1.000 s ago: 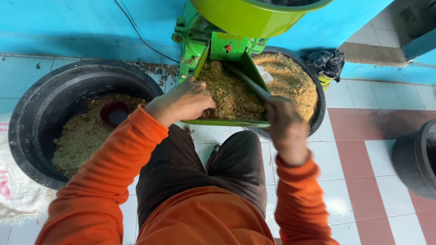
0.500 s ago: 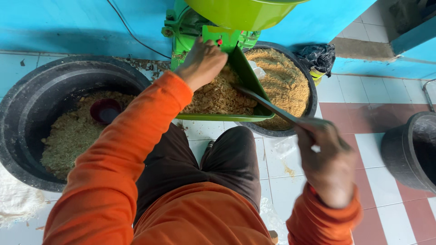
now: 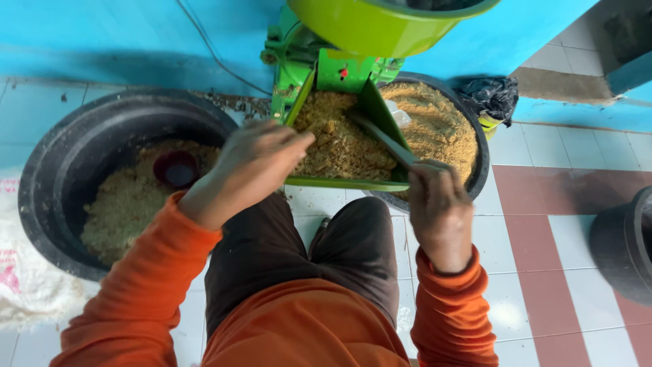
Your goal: The person sits on the floor beside a green grinding machine and uses a scoop to move freshly ground material from the machine's output tray into a large black basin, repeatedly pushing the material together and clearing the tray as the machine dispenses more.
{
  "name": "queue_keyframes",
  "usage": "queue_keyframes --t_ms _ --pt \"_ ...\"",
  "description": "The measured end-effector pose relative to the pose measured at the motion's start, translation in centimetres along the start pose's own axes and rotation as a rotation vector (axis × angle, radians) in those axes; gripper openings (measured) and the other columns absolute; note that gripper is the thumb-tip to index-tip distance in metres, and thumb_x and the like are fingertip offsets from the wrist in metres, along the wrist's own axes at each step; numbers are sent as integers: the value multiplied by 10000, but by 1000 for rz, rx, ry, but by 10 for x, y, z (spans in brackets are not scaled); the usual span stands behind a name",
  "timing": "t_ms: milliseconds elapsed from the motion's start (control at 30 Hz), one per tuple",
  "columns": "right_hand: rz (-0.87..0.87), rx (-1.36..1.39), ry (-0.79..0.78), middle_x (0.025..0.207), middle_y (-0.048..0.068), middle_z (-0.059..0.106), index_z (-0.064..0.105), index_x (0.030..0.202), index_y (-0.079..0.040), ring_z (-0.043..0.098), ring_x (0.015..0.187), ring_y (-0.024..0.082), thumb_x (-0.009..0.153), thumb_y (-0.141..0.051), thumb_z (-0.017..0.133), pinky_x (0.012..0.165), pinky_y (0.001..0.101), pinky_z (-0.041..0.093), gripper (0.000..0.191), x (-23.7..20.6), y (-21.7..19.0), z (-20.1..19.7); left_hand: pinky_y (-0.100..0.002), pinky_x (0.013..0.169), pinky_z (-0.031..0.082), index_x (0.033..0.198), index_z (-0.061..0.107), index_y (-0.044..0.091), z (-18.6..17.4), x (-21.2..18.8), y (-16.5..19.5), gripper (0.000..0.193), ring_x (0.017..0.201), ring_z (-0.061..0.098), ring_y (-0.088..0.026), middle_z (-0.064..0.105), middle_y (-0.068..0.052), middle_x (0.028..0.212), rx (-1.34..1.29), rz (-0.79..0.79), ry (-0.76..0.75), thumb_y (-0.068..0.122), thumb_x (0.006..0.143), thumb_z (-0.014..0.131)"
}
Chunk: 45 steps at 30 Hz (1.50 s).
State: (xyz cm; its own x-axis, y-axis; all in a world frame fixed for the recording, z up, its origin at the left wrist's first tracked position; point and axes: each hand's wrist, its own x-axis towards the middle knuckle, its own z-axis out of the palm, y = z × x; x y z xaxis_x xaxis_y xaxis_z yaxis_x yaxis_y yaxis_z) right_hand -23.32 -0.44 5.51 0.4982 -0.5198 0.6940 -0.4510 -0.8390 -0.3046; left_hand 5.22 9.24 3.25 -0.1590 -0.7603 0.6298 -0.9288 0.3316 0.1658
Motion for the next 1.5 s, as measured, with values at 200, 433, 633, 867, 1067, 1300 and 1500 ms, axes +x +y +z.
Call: queue_keyframes --t_ms 200,433,633,867,1067,1300,1500 --pt "15 31 -17 1090 181 727 647 1070 26 738 951 306 963 60 716 798 362 608 132 -13 1 -18 -402 710 540 939 687 91 24 -136 -3 158 774 662 -264 662 -93 887 133 -629 -169 191 1042 622" --pt "80 18 -9 1089 170 729 649 1074 22 753 967 269 993 41 738 825 340 606 121 -25 -5 -41 -464 918 510 1154 752 139 116 -257 21 350 1082 637 -333 710 -107 1211 -96 -600 -315 383 916 674" --pt "128 -44 -4 1103 146 735 659 1069 14 754 959 247 998 33 754 821 329 597 120 -29 -14 -59 -432 903 515 1193 674 58 109 -228 17 636 1099 594 -290 618 -110 1150 -164 -495 -830 527 774 772" --pt "46 -5 -58 1109 163 725 645 1086 17 749 956 267 989 45 726 816 348 610 130 -16 -15 -50 -453 809 515 1092 716 91 61 -161 35 331 880 674 -286 673 -83 980 -88 -328 -528 364 905 724" --pt "-51 60 -70 1127 179 702 625 1070 28 735 962 314 995 41 680 820 369 624 94 1 11 33 -373 829 533 1187 718 19 36 -67 24 240 897 676 -207 713 -83 1034 25 -72 20 144 993 652" --pt "-14 -24 -50 1099 180 714 662 1065 23 738 865 336 976 28 705 727 385 594 99 6 6 22 -422 705 579 872 728 48 60 13 -21 85 778 719 -263 725 -116 812 206 -26 -289 30 820 663" --pt "-28 55 -66 1100 159 712 650 1090 14 743 915 315 1011 24 700 785 380 595 94 8 0 -14 -409 649 578 745 715 36 98 27 -33 123 735 720 -271 720 -162 798 273 -108 -629 22 843 642"
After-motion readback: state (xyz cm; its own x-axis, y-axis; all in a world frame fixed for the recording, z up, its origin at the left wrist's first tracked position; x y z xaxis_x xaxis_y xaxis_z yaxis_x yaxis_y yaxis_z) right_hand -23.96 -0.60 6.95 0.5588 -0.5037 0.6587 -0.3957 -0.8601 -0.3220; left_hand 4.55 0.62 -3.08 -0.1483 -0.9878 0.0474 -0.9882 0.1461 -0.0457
